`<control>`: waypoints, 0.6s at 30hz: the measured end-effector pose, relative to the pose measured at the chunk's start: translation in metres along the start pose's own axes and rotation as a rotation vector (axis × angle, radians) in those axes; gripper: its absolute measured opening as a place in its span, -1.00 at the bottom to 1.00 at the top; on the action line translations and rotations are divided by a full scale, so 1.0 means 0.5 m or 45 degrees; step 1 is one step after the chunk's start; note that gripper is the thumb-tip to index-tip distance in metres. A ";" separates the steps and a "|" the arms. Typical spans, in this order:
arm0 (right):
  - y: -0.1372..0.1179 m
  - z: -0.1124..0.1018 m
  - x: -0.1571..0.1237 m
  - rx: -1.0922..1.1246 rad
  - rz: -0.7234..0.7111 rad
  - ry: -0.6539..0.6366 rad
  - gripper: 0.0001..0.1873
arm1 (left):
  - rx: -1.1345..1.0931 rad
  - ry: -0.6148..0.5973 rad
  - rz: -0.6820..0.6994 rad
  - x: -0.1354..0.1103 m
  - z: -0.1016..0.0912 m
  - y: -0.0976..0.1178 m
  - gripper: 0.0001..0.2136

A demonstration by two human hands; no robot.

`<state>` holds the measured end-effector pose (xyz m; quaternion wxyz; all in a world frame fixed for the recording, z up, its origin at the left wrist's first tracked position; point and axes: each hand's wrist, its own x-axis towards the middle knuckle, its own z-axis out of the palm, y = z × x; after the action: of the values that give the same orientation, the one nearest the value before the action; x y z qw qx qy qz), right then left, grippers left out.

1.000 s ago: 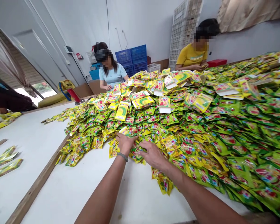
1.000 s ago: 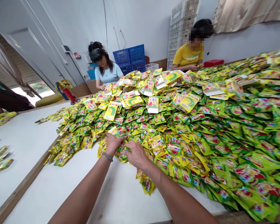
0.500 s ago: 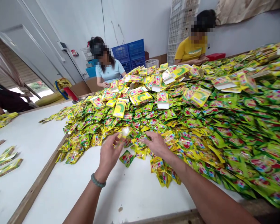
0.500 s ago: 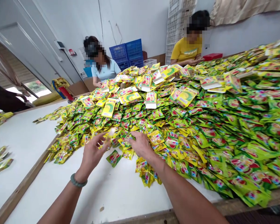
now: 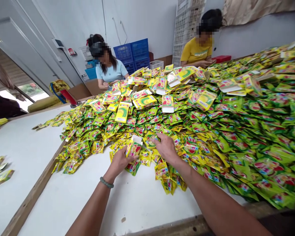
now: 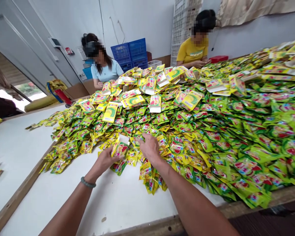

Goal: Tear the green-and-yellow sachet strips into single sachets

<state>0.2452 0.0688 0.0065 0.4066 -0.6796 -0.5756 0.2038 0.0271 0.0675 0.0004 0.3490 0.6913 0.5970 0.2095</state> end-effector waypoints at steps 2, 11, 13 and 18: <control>-0.001 -0.001 0.004 0.167 0.011 0.147 -0.74 | -0.207 -0.043 0.042 -0.016 0.003 0.003 -0.60; 0.007 0.009 -0.003 0.170 -0.142 -0.371 -0.78 | -0.922 -0.059 -0.004 -0.060 0.031 -0.010 -0.66; 0.012 0.003 0.000 0.164 -0.193 -0.454 -0.79 | -0.931 -0.097 0.000 -0.063 0.031 -0.014 -0.67; 0.010 0.002 -0.001 0.182 -0.183 -0.436 -0.76 | -0.818 -0.278 -0.010 -0.061 0.022 -0.016 -0.68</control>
<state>0.2474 0.0689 0.0016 0.3636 -0.5616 -0.6673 0.3273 0.0233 0.0355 -0.0087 0.6115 0.5621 0.4624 0.3103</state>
